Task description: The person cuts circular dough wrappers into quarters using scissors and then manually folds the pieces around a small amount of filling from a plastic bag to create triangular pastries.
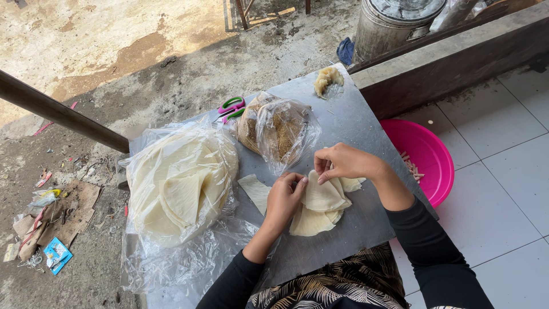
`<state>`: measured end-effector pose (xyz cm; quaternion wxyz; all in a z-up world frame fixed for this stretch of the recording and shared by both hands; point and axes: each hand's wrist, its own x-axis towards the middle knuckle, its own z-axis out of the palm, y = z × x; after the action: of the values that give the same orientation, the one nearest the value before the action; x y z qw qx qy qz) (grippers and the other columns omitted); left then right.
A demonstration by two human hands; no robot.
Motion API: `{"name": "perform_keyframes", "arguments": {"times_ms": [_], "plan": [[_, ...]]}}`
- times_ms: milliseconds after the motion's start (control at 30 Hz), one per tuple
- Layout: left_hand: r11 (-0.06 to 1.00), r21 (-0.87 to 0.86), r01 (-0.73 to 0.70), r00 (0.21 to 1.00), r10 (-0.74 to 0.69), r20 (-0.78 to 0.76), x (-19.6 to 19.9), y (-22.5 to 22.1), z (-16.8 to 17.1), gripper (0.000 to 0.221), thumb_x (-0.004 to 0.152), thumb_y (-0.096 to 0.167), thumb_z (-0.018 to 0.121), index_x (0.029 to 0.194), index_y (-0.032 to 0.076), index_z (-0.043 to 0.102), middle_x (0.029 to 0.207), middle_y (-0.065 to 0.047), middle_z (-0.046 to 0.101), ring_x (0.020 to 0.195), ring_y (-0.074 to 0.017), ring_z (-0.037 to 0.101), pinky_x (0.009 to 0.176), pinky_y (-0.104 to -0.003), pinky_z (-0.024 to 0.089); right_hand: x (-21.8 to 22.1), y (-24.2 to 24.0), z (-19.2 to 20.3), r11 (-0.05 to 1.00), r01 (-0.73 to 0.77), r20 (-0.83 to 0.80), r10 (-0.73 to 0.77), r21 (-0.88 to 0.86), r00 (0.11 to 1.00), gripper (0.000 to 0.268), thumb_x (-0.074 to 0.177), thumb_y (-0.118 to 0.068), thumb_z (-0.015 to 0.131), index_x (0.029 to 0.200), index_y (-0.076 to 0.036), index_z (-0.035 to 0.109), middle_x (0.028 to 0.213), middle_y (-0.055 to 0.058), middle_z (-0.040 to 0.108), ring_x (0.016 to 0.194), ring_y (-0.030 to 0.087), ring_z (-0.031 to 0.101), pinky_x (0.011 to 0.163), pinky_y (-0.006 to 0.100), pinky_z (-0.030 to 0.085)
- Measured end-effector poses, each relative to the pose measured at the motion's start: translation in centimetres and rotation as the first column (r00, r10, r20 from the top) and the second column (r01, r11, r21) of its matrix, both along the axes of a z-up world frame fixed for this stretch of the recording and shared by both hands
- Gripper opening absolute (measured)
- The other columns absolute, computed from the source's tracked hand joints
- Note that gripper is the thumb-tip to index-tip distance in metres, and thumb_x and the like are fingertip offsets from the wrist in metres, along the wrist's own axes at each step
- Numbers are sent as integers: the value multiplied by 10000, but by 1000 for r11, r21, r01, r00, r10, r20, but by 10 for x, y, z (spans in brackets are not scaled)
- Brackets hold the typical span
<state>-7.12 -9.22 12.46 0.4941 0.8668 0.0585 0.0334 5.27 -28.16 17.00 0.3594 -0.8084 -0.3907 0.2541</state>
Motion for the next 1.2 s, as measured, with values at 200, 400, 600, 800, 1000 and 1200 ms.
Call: {"name": "perform_keyframes", "arguments": {"times_ms": [200, 400, 600, 800, 1000, 1200], "plan": [[997, 74, -6, 999, 2, 54, -2, -2, -4, 239, 955, 263, 649, 956, 34, 713, 950, -111, 697, 879, -299, 663, 735, -413, 507, -1, -2, -5, 999, -41, -20, 41, -12, 999, 399, 800, -176, 838, 1043, -17, 565, 809, 82, 742, 748, 151, 724, 671, 320, 571], [969, 245, -12, 976, -43, 215, -6, -6, -3, 197, 974, 220, 632, 932, 30, 661, 958, -136, 678, 922, -349, 648, 793, -454, 496, 8, -14, -7, 994, -86, 34, 89, -68, 995, 324, 821, -205, 827, 1063, -58, 671, 813, 69, 768, 732, 148, 715, 676, 317, 565], [972, 233, -4, 950, -69, 304, -10, -9, 11, 178, 959, 194, 620, 1011, 24, 632, 989, -142, 665, 961, -346, 627, 838, -468, 479, 10, -28, -5, 982, -142, -138, 159, 127, 978, 241, 938, -214, 745, 1059, -36, 635, 875, 61, 719, 776, 91, 655, 680, 286, 541], [990, 80, 112, 937, -132, 324, -16, -12, 28, 257, 988, 264, 651, 1172, 85, 646, 990, -83, 747, 918, -265, 646, 883, -407, 479, 4, -32, 15, 990, -109, -378, 136, 91, 916, 199, 964, -191, 674, 1073, -50, 587, 920, 45, 692, 781, 67, 635, 594, 261, 570], [982, 129, 135, 961, -161, 224, -15, -25, 21, 425, 855, 270, 774, 1194, 96, 586, 820, -25, 729, 795, -213, 682, 834, -394, 475, 1, -20, 26, 997, -47, -455, 17, -54, 891, 256, 954, -177, 628, 1147, -48, 521, 915, 101, 693, 605, 155, 697, 460, 297, 615], [981, 166, 104, 966, -139, 218, -9, -29, 3, 363, 871, 200, 749, 1170, 92, 575, 790, -31, 674, 800, -221, 674, 824, -407, 473, 1, -30, 31, 985, -102, -447, 29, -140, 894, 420, 882, -158, 696, 1220, -69, 464, 877, 119, 726, 541, 168, 739, 380, 301, 542]]}}
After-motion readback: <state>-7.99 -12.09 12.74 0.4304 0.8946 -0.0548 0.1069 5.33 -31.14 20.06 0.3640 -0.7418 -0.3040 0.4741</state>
